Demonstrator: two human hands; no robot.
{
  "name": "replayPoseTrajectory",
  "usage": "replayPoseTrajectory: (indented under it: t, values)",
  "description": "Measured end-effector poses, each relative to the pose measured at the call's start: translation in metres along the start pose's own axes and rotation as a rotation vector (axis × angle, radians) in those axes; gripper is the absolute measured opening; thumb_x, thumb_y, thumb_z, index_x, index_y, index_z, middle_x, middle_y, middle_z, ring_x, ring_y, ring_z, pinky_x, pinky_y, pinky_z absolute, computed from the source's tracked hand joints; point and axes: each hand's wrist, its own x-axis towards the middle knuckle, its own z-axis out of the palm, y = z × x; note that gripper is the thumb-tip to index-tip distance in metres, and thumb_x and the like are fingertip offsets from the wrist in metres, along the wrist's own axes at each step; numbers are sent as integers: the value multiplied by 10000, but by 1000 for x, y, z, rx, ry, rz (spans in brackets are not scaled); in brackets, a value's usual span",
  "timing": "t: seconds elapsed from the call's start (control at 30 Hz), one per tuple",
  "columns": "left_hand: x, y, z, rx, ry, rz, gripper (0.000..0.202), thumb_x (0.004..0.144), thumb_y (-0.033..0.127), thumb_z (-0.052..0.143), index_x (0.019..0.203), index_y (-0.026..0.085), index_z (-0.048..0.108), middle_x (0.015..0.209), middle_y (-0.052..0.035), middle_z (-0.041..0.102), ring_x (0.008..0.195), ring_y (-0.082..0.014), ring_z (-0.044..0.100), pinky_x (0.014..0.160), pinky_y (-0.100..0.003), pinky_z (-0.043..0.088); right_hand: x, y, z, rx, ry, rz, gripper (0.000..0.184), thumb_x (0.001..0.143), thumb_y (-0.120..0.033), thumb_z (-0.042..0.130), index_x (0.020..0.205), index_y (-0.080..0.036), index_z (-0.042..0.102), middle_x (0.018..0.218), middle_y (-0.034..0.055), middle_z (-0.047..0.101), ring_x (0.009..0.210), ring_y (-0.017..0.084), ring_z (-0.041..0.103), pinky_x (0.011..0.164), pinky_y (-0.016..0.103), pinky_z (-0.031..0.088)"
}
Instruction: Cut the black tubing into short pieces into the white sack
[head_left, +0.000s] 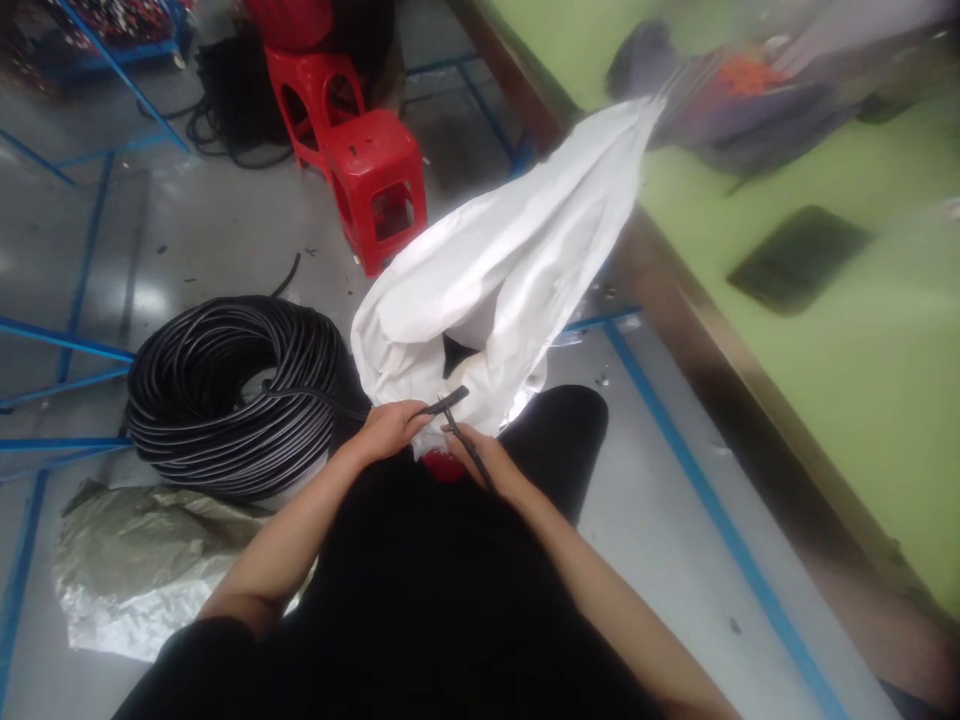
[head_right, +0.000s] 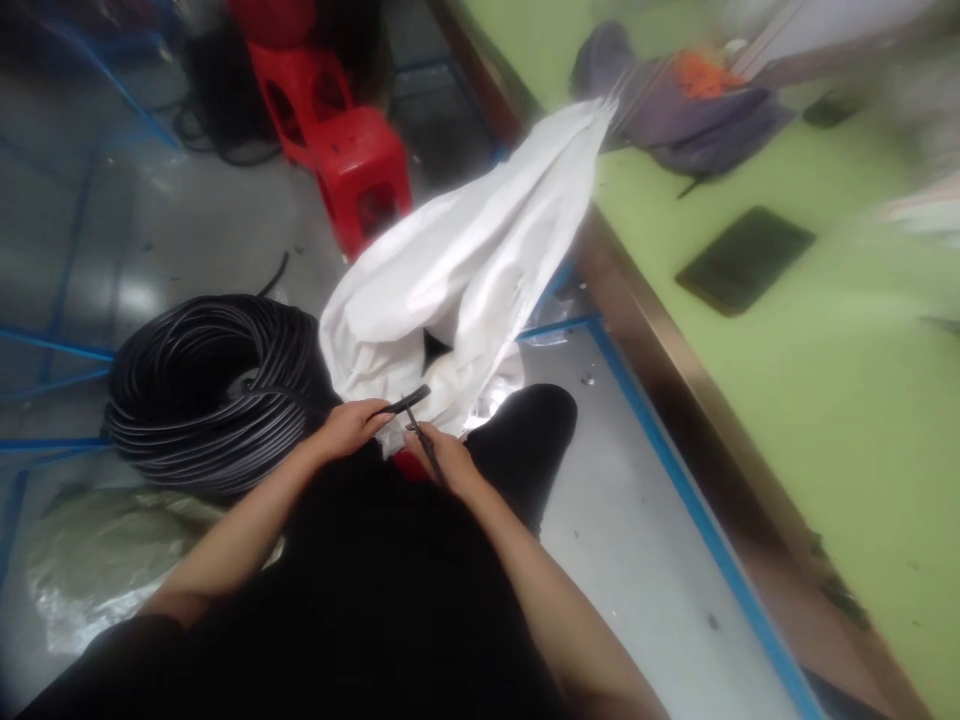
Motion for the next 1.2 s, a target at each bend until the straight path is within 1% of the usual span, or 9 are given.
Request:
replayPoseTrajectory:
  t: [0.1,0.2,0.37,0.63,0.73,0.9,0.97,1.07,1.2]
  values:
    - [11,-4,1,-47,-43,41,314,930,418,407,1093,292,644,1052,13,687,953,-192,622,793,-256,438,3,1,-2,-31,-5,10,357,875,-509,480,1078,-264,641,849,28,694,784,220,647,743,341,490]
    - [24,-9,2,-83,-65,56,325,925,430,415,1128,311,639,1069,19,686,966,-194,618,799,-255,436,8,4,-1,-56,12,39,381,889,-529,430,942,-222,648,724,23,660,696,205,628,652,300,481]
    - [44,-9,1,-90,-60,49,325,928,414,406,1053,270,668,1009,6,696,903,-180,614,766,-253,434,19,4,1,-88,96,78,439,883,-559,397,741,-192,592,538,4,560,568,179,570,548,260,438]
    - [53,-18,2,-106,-19,11,351,931,413,389,966,222,681,914,-17,696,818,-172,606,717,-257,428,40,2,4,-134,142,73,475,869,-588,395,623,-199,517,510,-2,511,530,165,526,528,263,411]
    - [52,-25,2,-143,-36,43,317,922,387,413,978,223,678,946,-15,697,855,-173,609,737,-256,431,43,1,7,-44,153,109,491,850,-625,408,643,-198,533,494,-8,506,498,160,518,503,264,417]
    - [54,-32,-3,-212,-26,39,313,925,377,414,936,203,674,913,-18,693,822,-166,609,732,-253,440,51,-10,9,265,87,270,497,784,-684,487,755,-190,533,451,-46,484,370,125,471,378,233,388]
    - [54,-32,-3,-239,-33,61,309,927,370,412,941,199,670,912,-21,692,820,-165,610,728,-253,444,56,-16,11,346,82,264,468,769,-655,542,745,-188,522,467,-38,513,376,118,484,380,223,394]
    - [51,-31,-1,-280,-75,133,279,924,323,419,994,190,654,957,-36,692,859,-174,616,763,-267,456,64,-26,15,429,161,215,427,766,-613,573,731,-189,526,474,-30,532,400,120,503,408,227,414]
    - [45,-32,-7,-332,-86,189,264,906,288,455,1095,189,609,1053,-46,675,924,-179,615,820,-278,460,76,-38,14,428,232,167,393,763,-577,581,699,-193,525,465,-35,530,411,125,518,444,240,433]
